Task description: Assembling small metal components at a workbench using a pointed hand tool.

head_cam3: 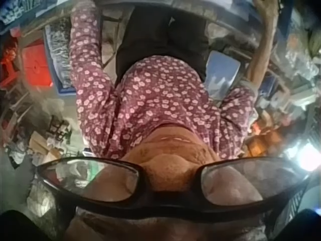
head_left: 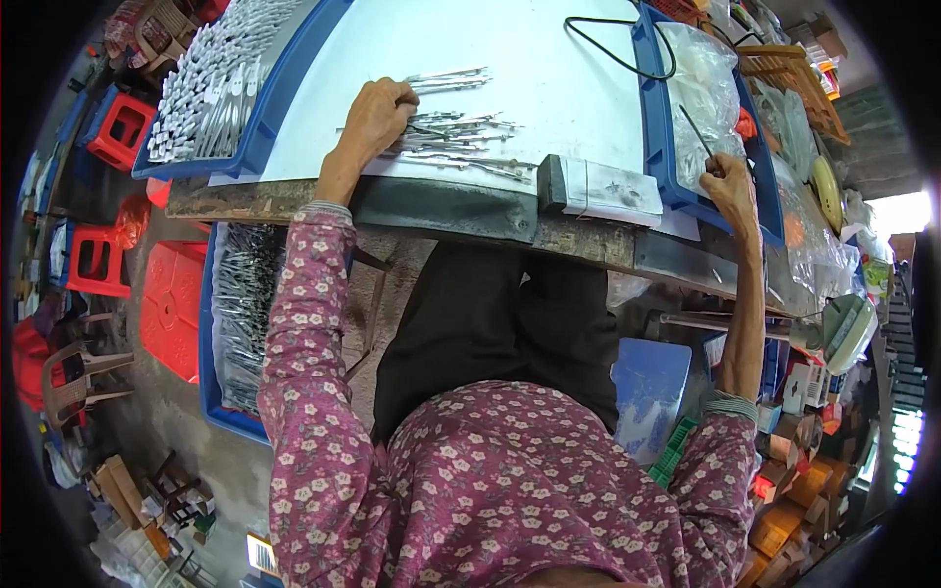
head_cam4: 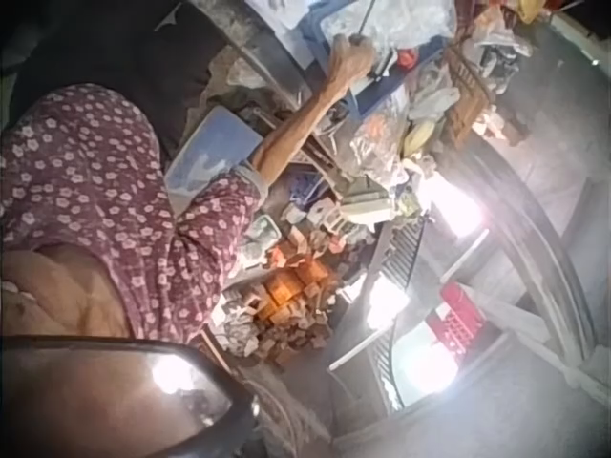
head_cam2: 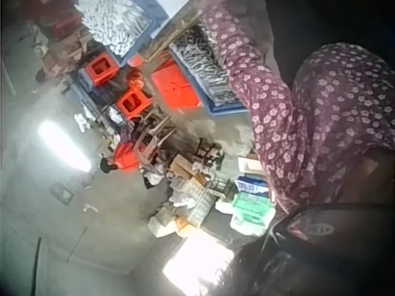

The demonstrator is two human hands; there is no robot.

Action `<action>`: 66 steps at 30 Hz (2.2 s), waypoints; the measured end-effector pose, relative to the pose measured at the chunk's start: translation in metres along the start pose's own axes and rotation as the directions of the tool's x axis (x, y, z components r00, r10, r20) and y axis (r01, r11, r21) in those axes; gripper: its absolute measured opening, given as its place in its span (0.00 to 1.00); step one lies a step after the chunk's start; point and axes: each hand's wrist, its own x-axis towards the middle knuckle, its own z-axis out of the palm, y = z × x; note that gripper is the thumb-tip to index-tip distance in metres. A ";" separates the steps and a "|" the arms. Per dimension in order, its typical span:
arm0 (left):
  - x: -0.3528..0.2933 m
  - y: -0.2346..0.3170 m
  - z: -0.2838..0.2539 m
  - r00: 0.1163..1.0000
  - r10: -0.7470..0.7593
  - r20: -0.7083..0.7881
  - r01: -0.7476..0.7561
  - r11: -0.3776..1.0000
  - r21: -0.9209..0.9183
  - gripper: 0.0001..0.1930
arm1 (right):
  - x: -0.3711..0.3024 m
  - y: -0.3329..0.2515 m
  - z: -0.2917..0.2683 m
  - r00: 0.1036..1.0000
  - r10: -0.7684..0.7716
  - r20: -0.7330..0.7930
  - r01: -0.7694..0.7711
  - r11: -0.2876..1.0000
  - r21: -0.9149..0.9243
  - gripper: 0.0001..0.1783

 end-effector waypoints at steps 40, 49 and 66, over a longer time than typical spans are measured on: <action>0.003 0.014 -0.004 0.997 0.022 0.080 0.013 0.911 -0.412 0.05 | -0.071 -0.090 0.007 0.987 -0.039 0.159 -0.121 0.477 0.870 0.16; -0.038 0.115 -0.007 0.995 0.011 0.097 0.063 0.686 -0.725 0.05 | -0.084 -0.093 0.016 0.993 -0.070 0.090 -0.043 0.501 0.864 0.18; -0.074 0.174 0.031 0.905 0.423 -0.046 -0.311 0.585 -0.749 0.17 | -0.126 -0.136 0.002 0.729 -0.566 -0.384 0.677 0.679 0.284 0.16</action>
